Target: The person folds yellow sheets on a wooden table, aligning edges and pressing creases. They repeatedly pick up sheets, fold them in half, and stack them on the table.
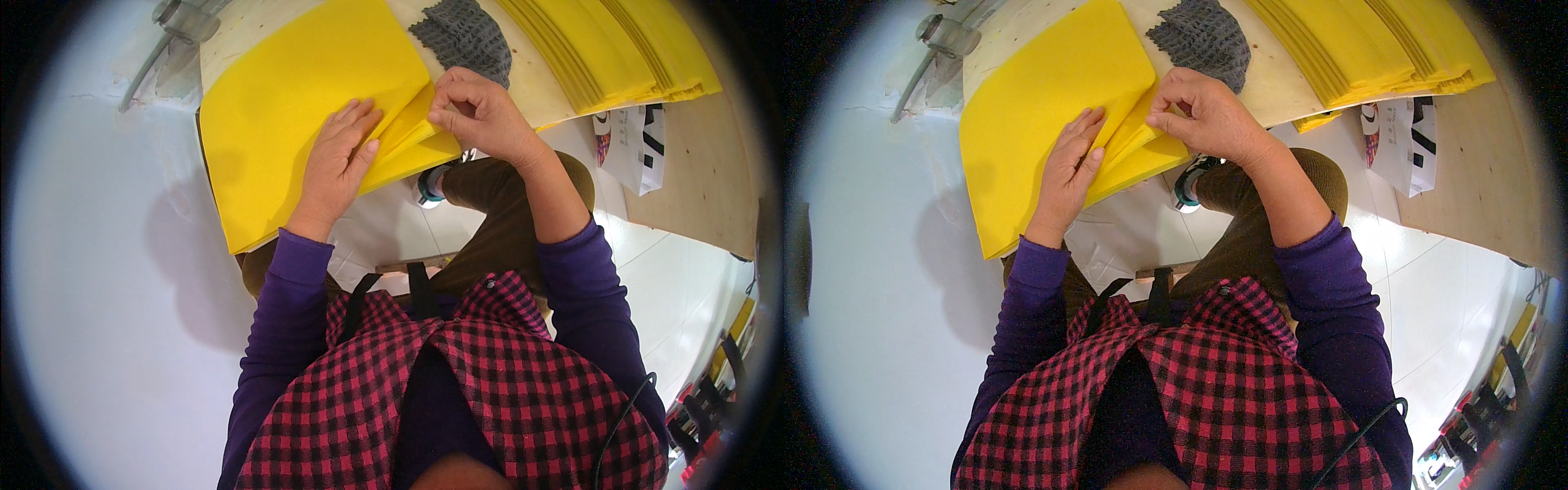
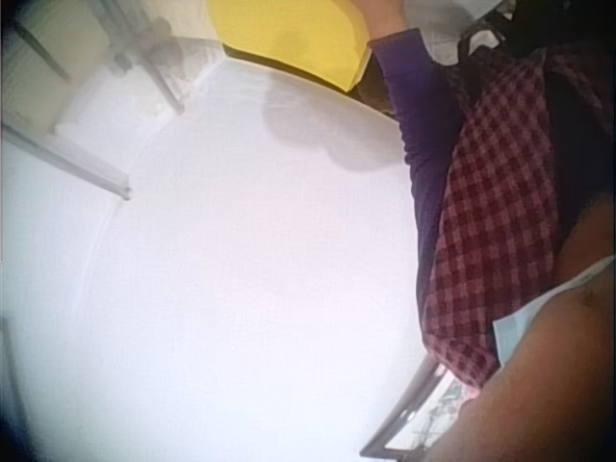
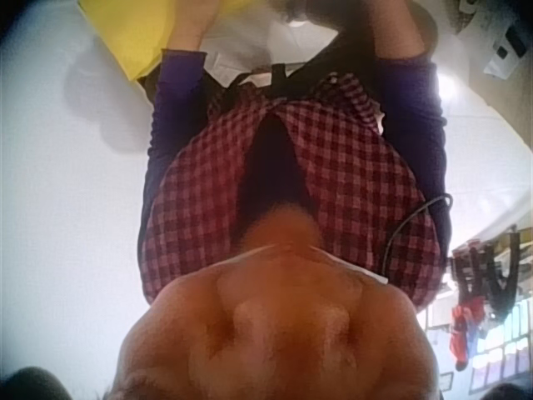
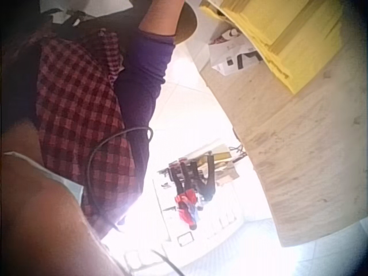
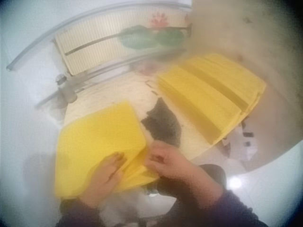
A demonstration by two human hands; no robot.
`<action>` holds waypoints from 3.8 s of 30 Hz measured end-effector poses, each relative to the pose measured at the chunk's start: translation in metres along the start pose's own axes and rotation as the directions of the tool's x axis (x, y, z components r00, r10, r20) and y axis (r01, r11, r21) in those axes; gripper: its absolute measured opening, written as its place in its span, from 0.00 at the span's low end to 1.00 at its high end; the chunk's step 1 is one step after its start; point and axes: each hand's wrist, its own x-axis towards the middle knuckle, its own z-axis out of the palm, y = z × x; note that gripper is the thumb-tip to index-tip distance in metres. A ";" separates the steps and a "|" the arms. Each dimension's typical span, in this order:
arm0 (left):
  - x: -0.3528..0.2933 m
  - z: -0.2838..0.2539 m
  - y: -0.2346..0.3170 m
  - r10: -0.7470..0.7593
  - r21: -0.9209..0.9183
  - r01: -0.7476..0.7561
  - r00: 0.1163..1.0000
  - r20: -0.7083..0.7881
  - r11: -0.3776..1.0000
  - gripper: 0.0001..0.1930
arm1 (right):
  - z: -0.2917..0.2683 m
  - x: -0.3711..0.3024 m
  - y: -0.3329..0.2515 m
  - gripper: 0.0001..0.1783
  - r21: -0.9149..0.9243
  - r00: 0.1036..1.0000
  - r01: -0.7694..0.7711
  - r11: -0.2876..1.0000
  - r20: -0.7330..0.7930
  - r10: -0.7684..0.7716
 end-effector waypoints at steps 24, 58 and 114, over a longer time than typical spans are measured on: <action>-0.002 0.001 -0.002 0.033 0.043 -0.032 0.999 -0.005 0.999 0.21 | -0.001 0.002 -0.009 0.05 0.065 0.985 -0.003 0.998 -0.171 0.014; -0.004 -0.002 0.025 0.033 0.350 -0.036 0.999 0.016 0.936 0.29 | 0.022 -0.004 0.010 0.42 0.345 0.949 -0.246 0.906 -0.104 0.297; -0.005 0.008 0.011 -0.031 0.110 0.041 0.995 -0.092 0.993 0.19 | -0.039 -0.005 0.027 0.05 -0.378 0.953 -0.172 0.909 -0.298 0.057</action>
